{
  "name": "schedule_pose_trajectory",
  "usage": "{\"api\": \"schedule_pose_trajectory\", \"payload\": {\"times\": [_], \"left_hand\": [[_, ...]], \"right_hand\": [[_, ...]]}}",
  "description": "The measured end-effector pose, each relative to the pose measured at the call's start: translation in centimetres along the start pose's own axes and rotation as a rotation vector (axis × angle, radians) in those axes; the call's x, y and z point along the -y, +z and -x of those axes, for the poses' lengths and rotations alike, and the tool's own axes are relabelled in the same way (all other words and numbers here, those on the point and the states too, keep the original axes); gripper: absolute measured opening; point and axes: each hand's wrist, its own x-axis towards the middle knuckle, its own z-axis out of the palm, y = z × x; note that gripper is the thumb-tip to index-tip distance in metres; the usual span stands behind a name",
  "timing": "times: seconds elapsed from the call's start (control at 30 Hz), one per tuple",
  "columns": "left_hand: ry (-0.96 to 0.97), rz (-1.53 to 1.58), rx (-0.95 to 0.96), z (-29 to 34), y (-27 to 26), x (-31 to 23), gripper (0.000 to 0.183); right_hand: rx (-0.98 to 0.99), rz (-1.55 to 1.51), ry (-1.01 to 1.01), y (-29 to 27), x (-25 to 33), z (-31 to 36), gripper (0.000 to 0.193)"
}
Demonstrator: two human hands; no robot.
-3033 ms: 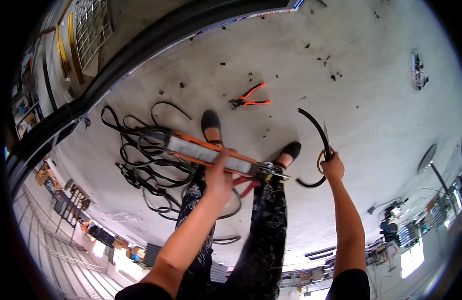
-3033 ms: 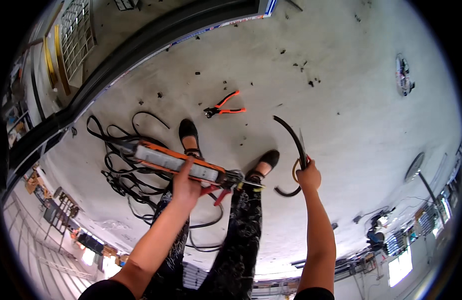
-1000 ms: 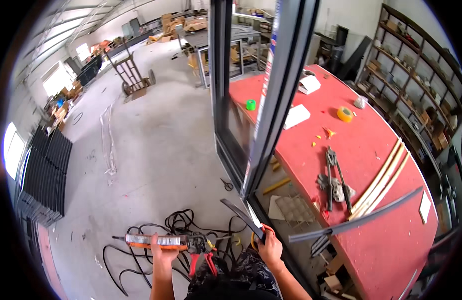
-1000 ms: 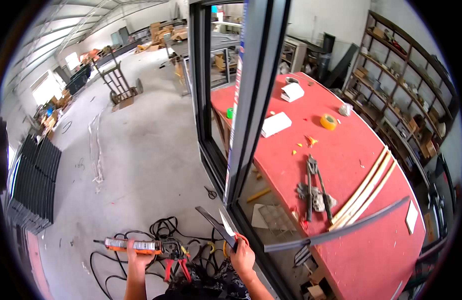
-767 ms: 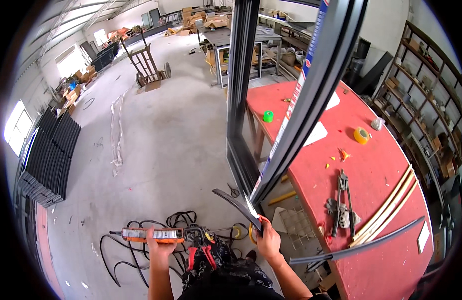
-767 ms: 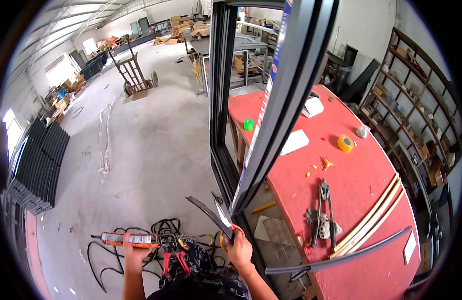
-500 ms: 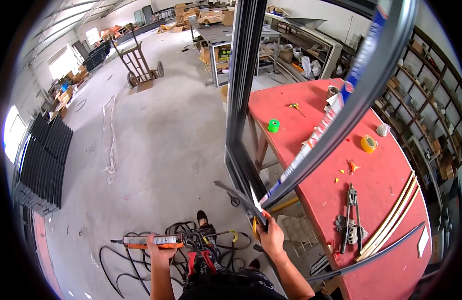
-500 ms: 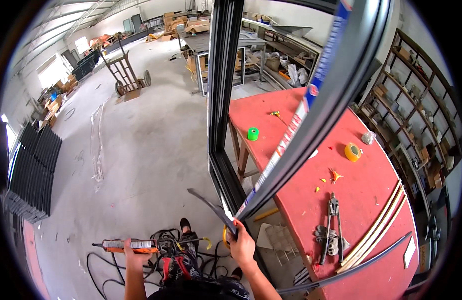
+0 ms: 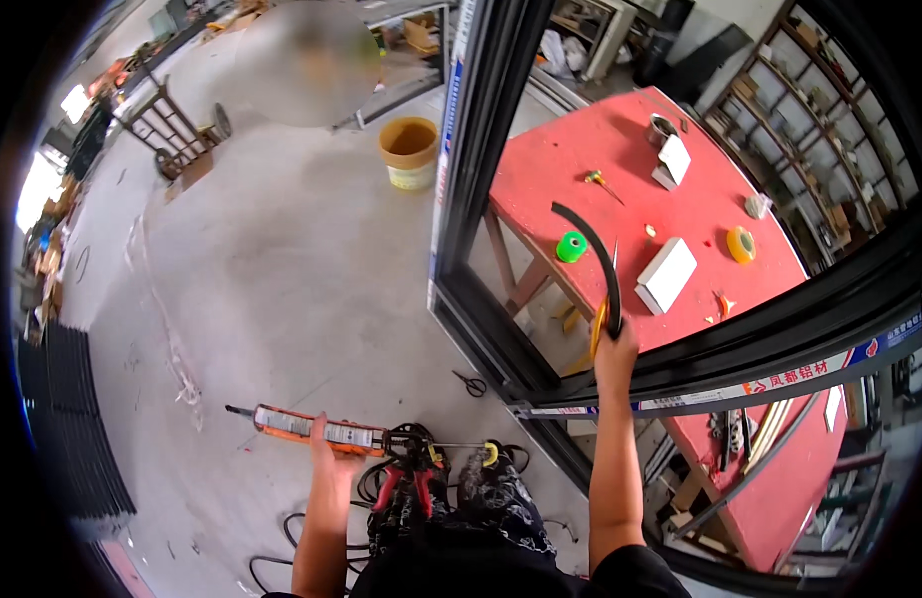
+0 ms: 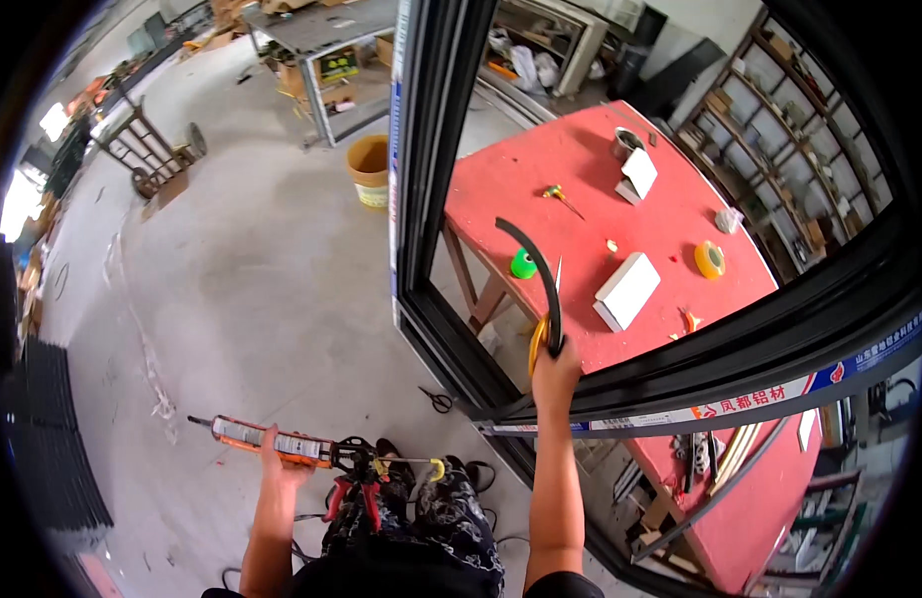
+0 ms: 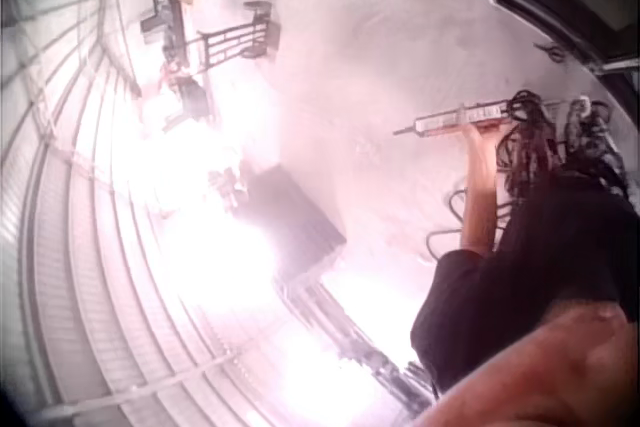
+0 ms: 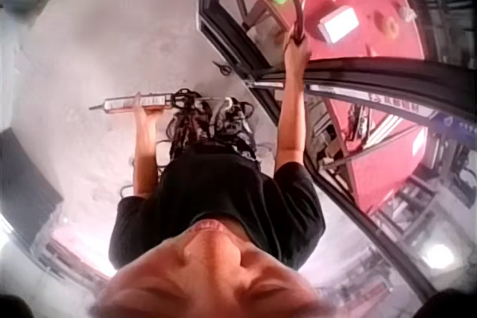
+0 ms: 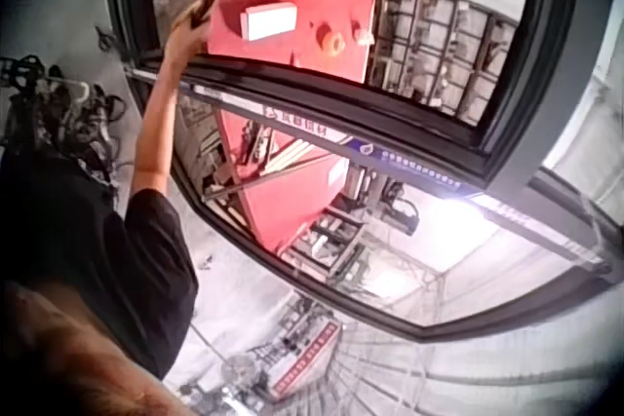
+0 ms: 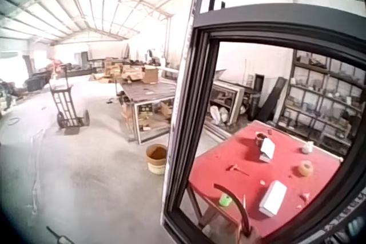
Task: The person fits a rubber seal into a window frame, places a decorative metal grid into the frame, and applies sealant with a caulking gun around the edges.
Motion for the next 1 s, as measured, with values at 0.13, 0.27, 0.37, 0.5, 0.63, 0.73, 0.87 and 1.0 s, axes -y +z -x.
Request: {"api": "schedule_pose_trajectory", "payload": {"times": [0.13,0.27,0.37,0.5,0.63,0.73,0.87,1.0], "left_hand": [[0.034,-0.023,-0.027,-3.5,4.3,-1.2,0.029],[-0.028,-0.060,0.000,-4.8,7.7,-1.2,0.025],[-0.039,-0.119,0.088,-5.9,10.7,-1.4,0.025],[-0.006,-0.223,0.160,-6.9,15.7,-2.5,0.026],[0.071,-0.320,0.048,-7.1,20.4,-2.1,0.033],[-0.063,-0.388,0.117,-9.5,21.4,-2.2,0.034],[-0.180,-0.457,0.105,-12.6,23.5,-0.4,0.036],[-0.297,-0.480,0.089,-15.3,24.3,0.2,0.035]], "right_hand": [[-0.116,0.324,0.039,-0.2,2.0,-9.0,0.027],[-0.031,0.526,0.128,0.7,0.1,-19.2,0.039],[-0.064,0.536,0.040,0.6,-4.3,-24.6,0.047],[0.044,0.995,0.039,3.8,-9.3,-25.2,0.049],[0.213,0.958,0.054,7.3,-15.7,-20.7,0.044],[0.041,0.878,-0.054,7.5,-13.4,-18.9,0.044],[-0.101,0.621,-0.043,7.3,-8.8,-12.2,0.041],[-0.257,-0.014,0.200,11.0,-6.9,1.1,0.032]]}}
